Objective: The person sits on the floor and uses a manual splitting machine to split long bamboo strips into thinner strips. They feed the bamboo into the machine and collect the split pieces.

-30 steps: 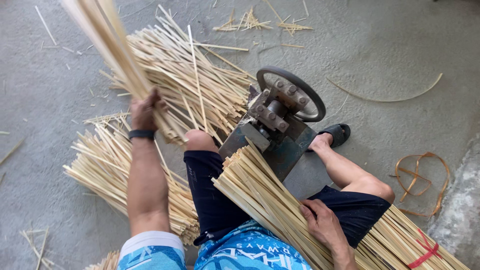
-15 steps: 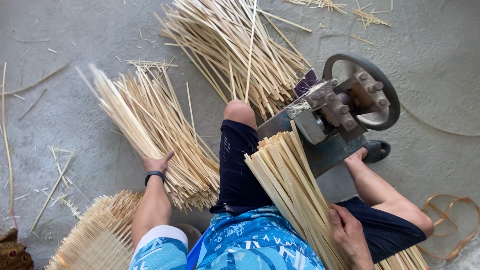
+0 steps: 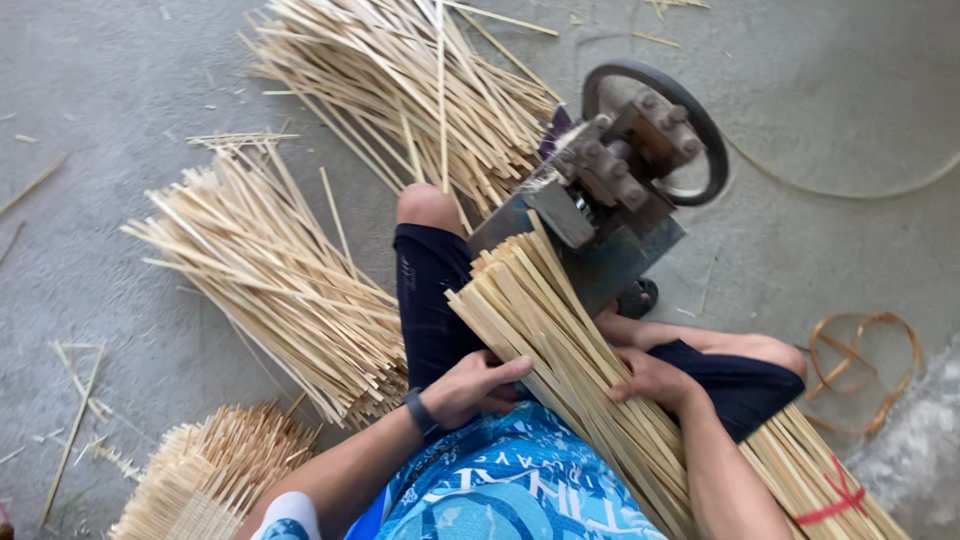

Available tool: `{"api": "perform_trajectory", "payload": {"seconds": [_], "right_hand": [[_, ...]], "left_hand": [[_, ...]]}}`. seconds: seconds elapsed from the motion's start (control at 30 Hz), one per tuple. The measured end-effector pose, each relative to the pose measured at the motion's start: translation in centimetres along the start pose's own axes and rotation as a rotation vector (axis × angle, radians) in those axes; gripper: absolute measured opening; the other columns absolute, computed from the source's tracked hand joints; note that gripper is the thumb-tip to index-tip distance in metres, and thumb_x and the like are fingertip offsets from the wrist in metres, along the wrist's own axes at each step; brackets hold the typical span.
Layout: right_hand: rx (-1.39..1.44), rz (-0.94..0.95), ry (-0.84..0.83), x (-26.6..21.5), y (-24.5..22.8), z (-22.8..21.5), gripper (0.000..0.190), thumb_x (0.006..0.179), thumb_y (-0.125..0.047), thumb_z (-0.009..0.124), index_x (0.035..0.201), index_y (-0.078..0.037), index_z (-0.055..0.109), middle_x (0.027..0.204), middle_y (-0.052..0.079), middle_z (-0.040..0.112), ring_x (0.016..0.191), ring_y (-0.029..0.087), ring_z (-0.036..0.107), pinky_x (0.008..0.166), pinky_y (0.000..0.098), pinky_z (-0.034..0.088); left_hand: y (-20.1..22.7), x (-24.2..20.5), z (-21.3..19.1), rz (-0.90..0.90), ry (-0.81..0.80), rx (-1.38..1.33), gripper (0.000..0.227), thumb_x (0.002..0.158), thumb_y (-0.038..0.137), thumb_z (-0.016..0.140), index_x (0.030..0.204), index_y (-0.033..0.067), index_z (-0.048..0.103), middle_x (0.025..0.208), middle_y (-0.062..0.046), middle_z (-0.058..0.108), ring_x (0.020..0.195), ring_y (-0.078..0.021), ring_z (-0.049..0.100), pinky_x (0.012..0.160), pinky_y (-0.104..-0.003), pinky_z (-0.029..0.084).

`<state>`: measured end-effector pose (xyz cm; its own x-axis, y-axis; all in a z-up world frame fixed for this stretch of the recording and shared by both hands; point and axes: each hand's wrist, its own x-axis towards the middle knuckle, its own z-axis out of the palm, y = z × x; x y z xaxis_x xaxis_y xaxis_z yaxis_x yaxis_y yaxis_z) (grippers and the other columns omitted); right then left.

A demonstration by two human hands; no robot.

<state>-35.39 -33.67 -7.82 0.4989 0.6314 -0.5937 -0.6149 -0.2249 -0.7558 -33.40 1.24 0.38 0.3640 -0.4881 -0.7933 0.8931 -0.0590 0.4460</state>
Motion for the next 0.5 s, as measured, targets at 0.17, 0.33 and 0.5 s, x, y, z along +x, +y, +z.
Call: {"api": "perform_trajectory", "payload": {"seconds": [0.17, 0.33, 0.5], "right_hand": [[0.159, 0.104, 0.008, 0.5, -2.6, 2.5, 0.101, 0.056, -0.032, 0.095, 0.142, -0.003, 0.051, 0.127, 0.009, 0.068, 0.119, 0.019, 0.06, 0.102, 0.0341, 0.048], [-0.208, -0.007, 0.102, -2.4, -10.7, 4.7, 0.091, 0.061, -0.035, 0.094, 0.135, 0.001, 0.054, 0.12, 0.012, 0.072, 0.115, 0.021, 0.065, 0.101, 0.0354, 0.051], [-0.632, 0.103, 0.304, -5.2, -19.1, 5.9, 0.089, 0.059, -0.038, 0.093, 0.129, -0.001, 0.053, 0.119, 0.018, 0.072, 0.117, 0.03, 0.068, 0.1, 0.0401, 0.052]], "left_hand": [[1.5, 2.4, 4.9, 0.086, 0.062, -0.401, 0.08, 0.077, 0.038, 0.083, 0.141, 0.0022, 0.051, 0.137, -0.017, 0.062, 0.128, -0.0354, 0.06, 0.104, -0.06, 0.052], [1.0, 3.0, 5.6, 0.141, 0.054, -0.45, 0.077, 0.076, 0.03, 0.082, 0.142, 0.0049, 0.051, 0.137, -0.017, 0.062, 0.127, -0.0348, 0.06, 0.103, -0.053, 0.053], [0.4, 4.2, 4.1, 0.301, -0.236, -0.597, 0.076, 0.08, 0.024, 0.081, 0.145, 0.0019, 0.047, 0.139, -0.015, 0.059, 0.129, -0.0309, 0.057, 0.111, -0.049, 0.047]]}}
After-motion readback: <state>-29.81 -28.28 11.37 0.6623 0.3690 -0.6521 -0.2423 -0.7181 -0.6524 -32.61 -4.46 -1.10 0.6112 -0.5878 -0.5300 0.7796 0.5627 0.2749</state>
